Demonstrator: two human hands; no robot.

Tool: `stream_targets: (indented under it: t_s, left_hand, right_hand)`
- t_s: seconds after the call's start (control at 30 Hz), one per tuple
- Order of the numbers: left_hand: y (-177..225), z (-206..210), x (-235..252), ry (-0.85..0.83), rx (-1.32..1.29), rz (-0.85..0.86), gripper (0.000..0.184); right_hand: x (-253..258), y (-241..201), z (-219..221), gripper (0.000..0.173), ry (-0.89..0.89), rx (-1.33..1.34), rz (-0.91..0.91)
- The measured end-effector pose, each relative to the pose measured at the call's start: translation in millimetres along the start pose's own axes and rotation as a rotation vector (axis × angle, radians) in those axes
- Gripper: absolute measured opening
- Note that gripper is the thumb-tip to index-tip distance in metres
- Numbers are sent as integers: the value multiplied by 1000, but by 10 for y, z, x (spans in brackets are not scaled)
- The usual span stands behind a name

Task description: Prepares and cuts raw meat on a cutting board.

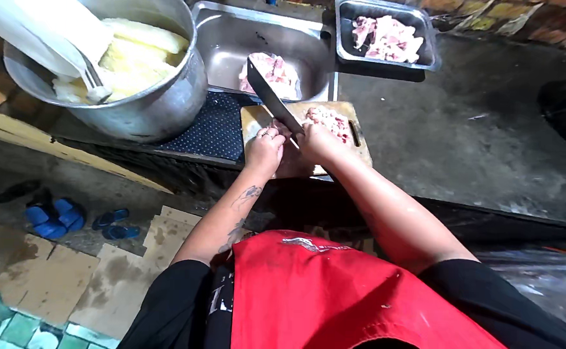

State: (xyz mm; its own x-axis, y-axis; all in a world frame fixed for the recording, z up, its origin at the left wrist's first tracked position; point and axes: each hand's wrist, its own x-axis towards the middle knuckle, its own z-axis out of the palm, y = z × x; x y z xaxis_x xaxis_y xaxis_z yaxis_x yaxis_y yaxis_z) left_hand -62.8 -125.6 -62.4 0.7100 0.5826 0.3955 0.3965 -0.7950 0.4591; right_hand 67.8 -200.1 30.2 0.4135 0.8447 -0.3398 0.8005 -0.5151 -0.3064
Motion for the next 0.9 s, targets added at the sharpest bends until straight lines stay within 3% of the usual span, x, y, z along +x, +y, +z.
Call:
stream_targets:
  t_s: [0.2,0.33,0.43,0.5,0.57,0.63,0.7,0.9]
  left_hand:
    - [31,19,-72,78,-35,-27,18]
    - [45,-13,-69,102,-41,-48,13]
    - [87,-118,-67,-55,-41,-132,22]
    - [81,-142,-49,-123,-55,-172,26]
    - [72,-104,-60,-54,-41,-142,23]
    - [54,-25,-93,53,-38,-94,19]
    - [35,8,-82,82,-43,-74,19]
    - [37,8,-67,63,-10,-69,19]
  right_hand:
    - [-167,354,-35,37,-30,349,90]
    - [-407,195,-273,34,266,244,-71]
    - [-619,35,-469,28,583,219,-252]
    - [-674,-40,-509,28,678,221,-284]
    - [-626,-51,-377,27,547,180,-204]
    - [-439,47,-92,33,203,78,-44]
    - [-256,136,56,35,6,16,45]
    - [-277,145,41,35,-38,8,52]
